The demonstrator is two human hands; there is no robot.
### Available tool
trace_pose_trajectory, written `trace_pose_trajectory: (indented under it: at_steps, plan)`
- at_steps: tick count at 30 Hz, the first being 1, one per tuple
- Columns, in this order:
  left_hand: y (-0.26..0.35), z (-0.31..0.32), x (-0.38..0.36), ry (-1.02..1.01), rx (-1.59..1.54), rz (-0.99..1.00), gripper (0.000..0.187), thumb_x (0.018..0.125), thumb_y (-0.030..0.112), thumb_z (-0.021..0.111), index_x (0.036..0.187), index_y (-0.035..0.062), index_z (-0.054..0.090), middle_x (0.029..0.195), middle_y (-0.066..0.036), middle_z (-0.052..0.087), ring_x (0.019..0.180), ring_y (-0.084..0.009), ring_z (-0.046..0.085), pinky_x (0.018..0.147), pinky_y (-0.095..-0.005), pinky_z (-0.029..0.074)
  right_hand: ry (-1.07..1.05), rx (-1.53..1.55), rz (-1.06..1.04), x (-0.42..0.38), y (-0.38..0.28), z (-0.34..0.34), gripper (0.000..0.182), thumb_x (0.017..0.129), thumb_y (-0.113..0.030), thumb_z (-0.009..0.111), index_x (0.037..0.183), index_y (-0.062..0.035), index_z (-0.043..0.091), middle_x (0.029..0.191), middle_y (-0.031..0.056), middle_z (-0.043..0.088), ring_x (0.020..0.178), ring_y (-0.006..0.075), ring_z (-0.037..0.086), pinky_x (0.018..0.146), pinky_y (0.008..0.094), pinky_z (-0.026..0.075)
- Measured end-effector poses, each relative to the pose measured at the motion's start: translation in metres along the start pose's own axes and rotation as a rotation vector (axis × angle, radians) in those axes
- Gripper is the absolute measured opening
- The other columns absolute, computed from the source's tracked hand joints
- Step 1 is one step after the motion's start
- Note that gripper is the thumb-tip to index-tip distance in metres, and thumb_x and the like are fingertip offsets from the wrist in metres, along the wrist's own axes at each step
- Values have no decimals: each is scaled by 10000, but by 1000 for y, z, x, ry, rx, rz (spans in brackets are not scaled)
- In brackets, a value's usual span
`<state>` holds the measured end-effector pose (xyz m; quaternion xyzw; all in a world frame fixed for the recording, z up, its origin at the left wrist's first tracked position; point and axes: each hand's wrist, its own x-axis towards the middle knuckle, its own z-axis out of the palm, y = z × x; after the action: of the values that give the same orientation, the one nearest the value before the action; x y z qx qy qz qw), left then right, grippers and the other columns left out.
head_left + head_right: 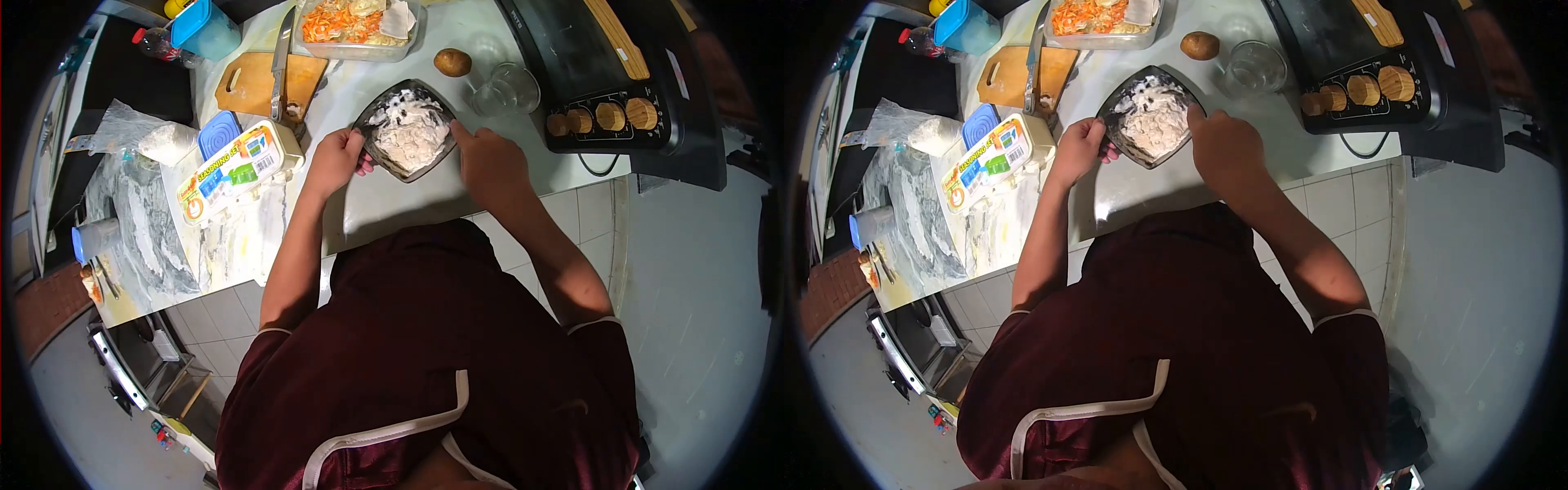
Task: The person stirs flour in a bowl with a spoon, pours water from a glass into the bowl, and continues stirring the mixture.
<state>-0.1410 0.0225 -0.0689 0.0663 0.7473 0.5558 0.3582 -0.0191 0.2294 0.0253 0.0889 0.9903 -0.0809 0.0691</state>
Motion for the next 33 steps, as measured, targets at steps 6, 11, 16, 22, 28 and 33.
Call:
trace_pose_trajectory:
  at_steps: [6, 11, 16, 22, 28, 33]
  plan:
    - [-6, 15, -13, 75, -329, -72, 335, 987, 199, 399, 882, -89, 535, 787, -192, 628, 676, -274, 670, 648, -335, 568, -191, -123, 28, 3, -2, 2, 343, 871, -95, 481, 1199, -29, 552, 856, 174, 657, 785, 324, 675, 685, 410, 549]
    - [-7, 17, -15, 87, -356, -25, 347, 972, 179, 388, 896, -114, 559, 778, -180, 639, 651, -233, 660, 622, -319, 563, -99, 244, 1, 10, 14, 8, 306, 872, -136, 491, 1121, -73, 658, 778, 207, 649, 719, 342, 650, 682, 433, 516]
    - [-5, 7, -14, 24, -325, -61, 349, 967, 183, 389, 876, -110, 557, 775, -176, 638, 650, -230, 656, 617, -322, 562, 0, 421, 22, 1, 10, -7, 278, 859, -129, 502, 1064, -71, 681, 766, 198, 643, 723, 370, 635, 671, 442, 504]
    - [-5, 4, -12, -1, -356, -102, 347, 954, 188, 395, 858, -106, 553, 778, -183, 636, 648, -237, 656, 613, -323, 561, -84, 149, -86, 4, 3, 21, 333, 848, -124, 527, 1162, -108, 636, 772, 180, 657, 706, 367, 636, 647, 459, 495]
    - [-3, 4, -12, 58, -361, -106, 344, 964, 187, 397, 857, -100, 553, 790, -186, 635, 656, -240, 658, 619, -328, 563, -101, 328, -12, 12, 17, 24, 274, 868, -249, 571, 1086, -90, 618, 776, 180, 651, 737, 334, 651, 650, 434, 496]
    - [-9, 1, -13, 49, -327, -56, 353, 988, 229, 428, 850, -65, 566, 760, -147, 632, 633, -196, 637, 603, -303, 536, 9, 863, 237, 16, 66, 37, 367, 859, -389, 620, 962, -39, 578, 691, 113, 626, 670, 254, 639, 660, 377, 492]
